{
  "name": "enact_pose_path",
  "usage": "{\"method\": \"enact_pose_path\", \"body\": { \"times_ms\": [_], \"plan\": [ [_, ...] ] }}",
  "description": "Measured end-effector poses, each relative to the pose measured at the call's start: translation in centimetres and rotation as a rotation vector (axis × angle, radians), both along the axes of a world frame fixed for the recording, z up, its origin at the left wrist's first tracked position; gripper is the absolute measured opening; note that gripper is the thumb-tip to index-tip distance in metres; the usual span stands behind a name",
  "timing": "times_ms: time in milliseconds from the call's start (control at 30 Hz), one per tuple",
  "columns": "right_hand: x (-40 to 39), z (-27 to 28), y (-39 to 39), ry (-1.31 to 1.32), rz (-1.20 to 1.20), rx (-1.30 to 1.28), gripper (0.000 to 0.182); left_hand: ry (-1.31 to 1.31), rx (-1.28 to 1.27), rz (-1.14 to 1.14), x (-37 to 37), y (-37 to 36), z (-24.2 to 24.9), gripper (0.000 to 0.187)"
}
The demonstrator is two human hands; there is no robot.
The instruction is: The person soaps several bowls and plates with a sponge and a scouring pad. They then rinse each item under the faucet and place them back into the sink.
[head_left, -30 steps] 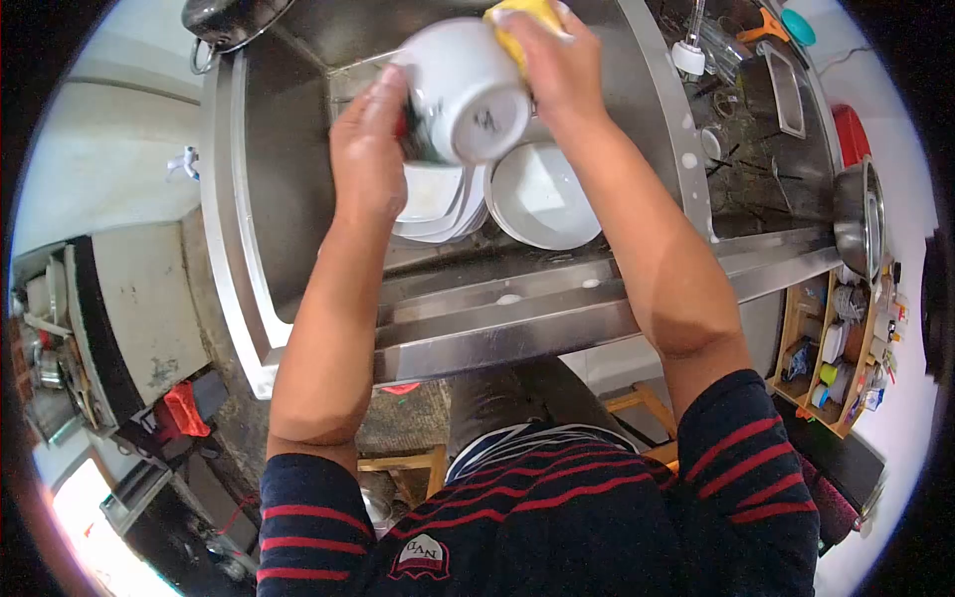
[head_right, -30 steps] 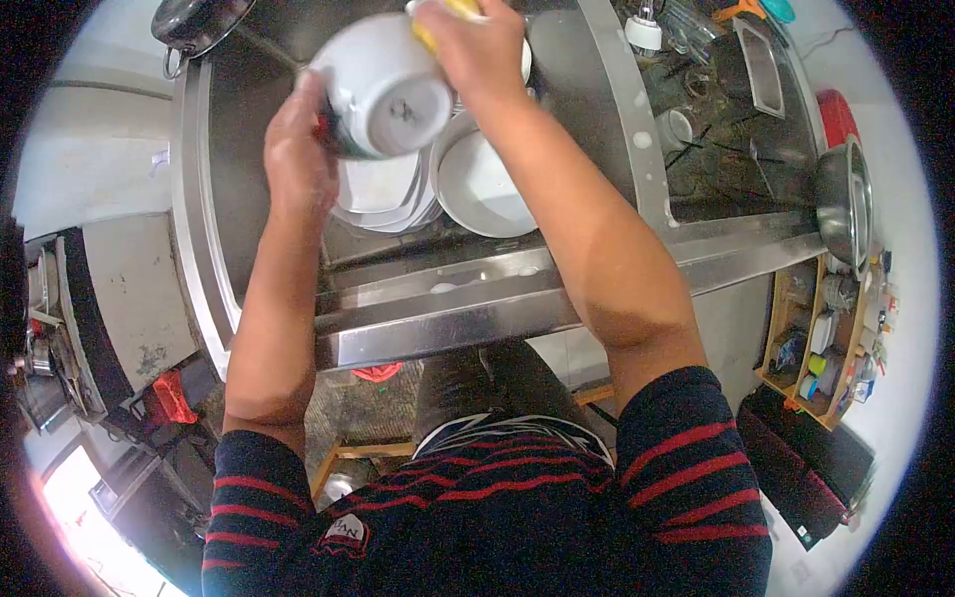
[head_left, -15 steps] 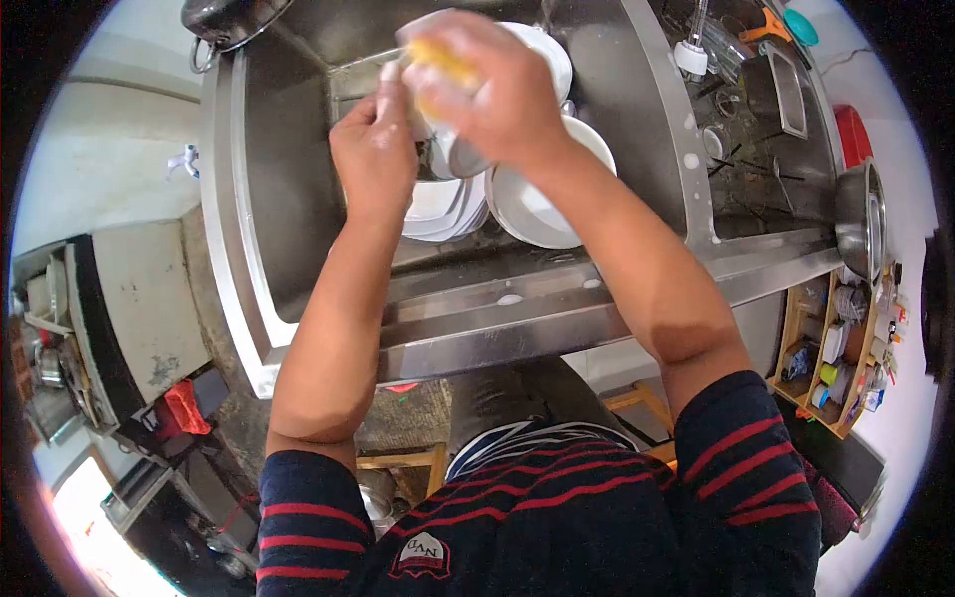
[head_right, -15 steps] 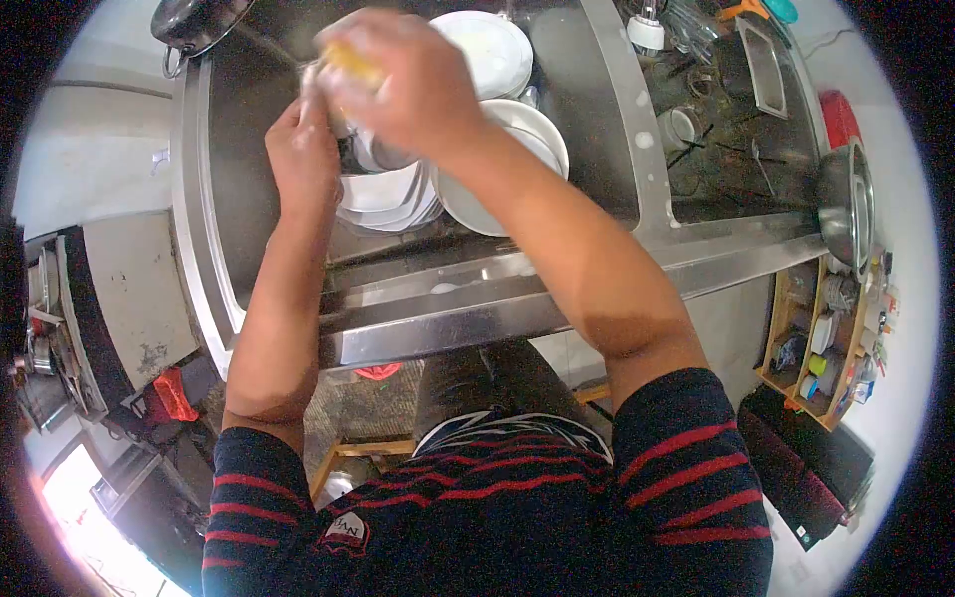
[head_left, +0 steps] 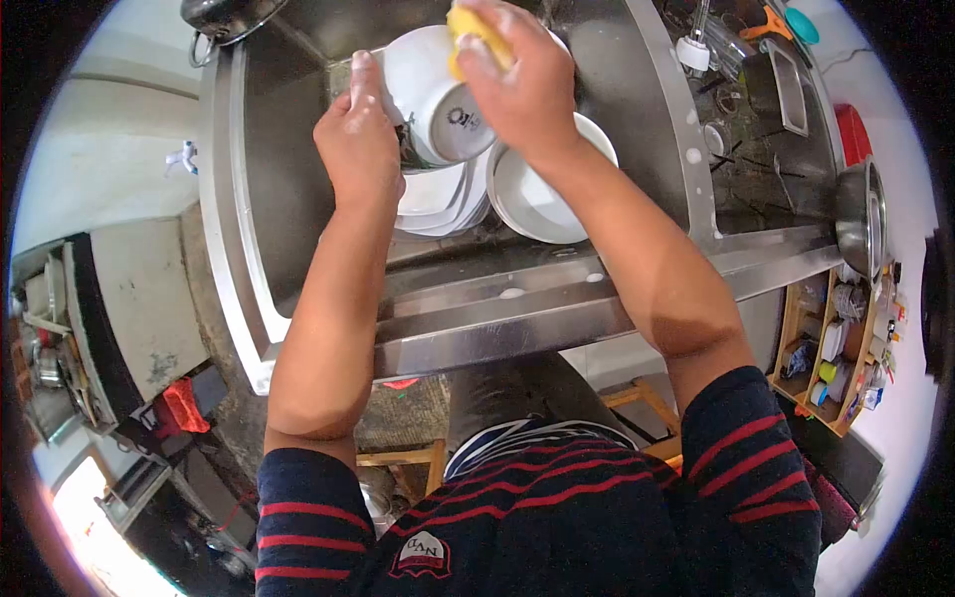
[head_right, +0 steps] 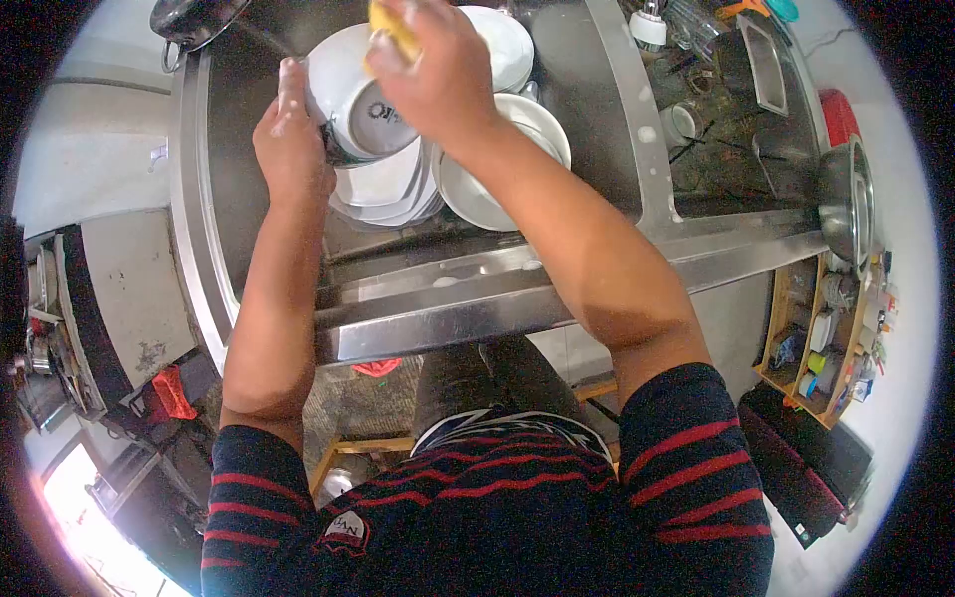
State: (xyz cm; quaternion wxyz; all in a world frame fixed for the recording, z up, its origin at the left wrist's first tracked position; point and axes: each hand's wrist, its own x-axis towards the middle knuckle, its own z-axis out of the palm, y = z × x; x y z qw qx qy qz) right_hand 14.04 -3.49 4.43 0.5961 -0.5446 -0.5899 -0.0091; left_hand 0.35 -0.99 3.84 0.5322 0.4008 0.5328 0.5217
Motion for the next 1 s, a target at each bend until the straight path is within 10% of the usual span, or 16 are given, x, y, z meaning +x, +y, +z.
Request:
{"method": "enact_pose_path", "body": {
  "times_ms": [133, 533, 1000],
  "plan": [
    [-2.4, -0.2, -0.7, -0.37, 0.202, 0.171, 0.031, -0.18, -0.068, 0.029, -0.9, 0.5, 0.4, 0.038],
    [-2.8, -0.9, 0.0, -0.417, 0.182, 0.221, 0.02, -0.563, -0.113, -0.054, -1.4, 1.1, -1.8, 0.041],
    [-1.5, -0.8, 0.5, -0.415, 0.044, 0.113, 0.021, -0.458, -0.275, -0.031, -0.9, 1.0, -0.2, 0.044]
  ]
}}
